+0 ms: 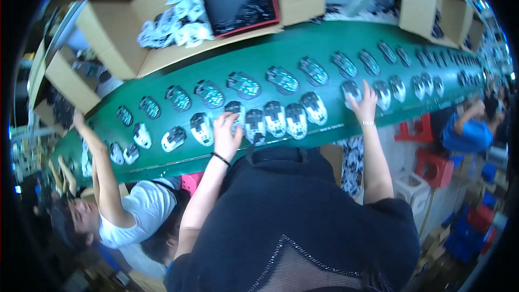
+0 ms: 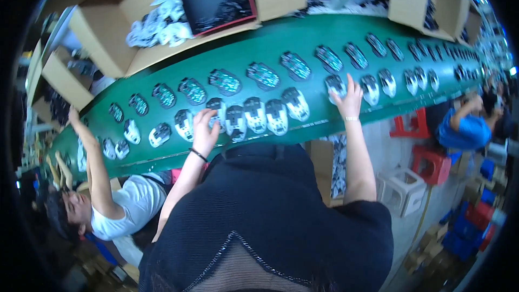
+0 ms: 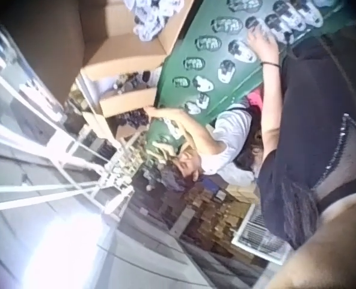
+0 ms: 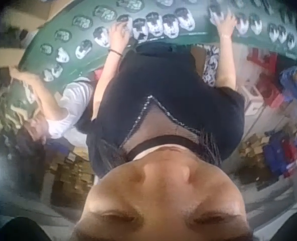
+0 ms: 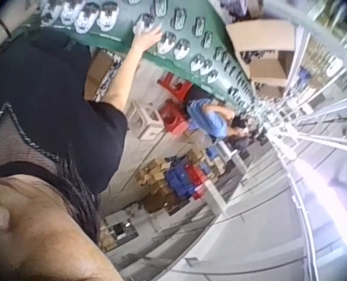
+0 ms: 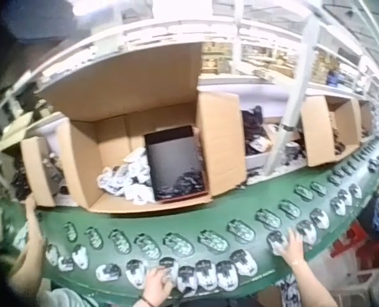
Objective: The person assembles computer mouse casings by picking small components from a box and fitting them into upper mouse shells by hand, then placing the assembled casings onto the conveyor belt.
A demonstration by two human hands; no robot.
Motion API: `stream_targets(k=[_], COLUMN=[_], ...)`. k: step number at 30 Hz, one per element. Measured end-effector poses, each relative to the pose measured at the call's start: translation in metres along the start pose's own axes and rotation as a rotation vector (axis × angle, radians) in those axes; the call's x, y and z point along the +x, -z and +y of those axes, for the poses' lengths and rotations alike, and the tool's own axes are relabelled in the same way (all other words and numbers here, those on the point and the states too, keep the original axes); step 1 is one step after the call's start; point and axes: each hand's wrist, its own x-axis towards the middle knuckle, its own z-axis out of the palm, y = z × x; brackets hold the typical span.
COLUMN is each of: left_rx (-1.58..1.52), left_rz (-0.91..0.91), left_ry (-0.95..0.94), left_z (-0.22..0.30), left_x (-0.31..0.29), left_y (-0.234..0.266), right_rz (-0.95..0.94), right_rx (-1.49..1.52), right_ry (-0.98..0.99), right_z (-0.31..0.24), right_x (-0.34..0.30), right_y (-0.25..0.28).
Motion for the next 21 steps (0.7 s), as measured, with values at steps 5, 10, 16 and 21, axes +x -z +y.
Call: stream_targets(k=[5,10,16,21], left_rx=[-0.657,-1.694,-1.748,-1.847], left_rz=[-0.088,-0.224,0.052,0.127], left_ry=[0.278,0.672,0.634,0.628], left_z=[0.037,0.049,0.003,-0.015], left_x=[0.021,0.028,0.028,0.029], left_y=[0.014,0.031,0.06,0.074], right_rz=[-0.205,-0.969,-0.028,-0.082], right_rx=[0.699,1.369,0.218,0.228], right_ry=[-0.211,0.019,0.753,0.868], right_z=[-0.051,-0.264,-0.323,-0.321], right_x=[-0.01,-0.009,0.16,0.233], right_y=[-0.014,0.017,-0.05,-0.08])
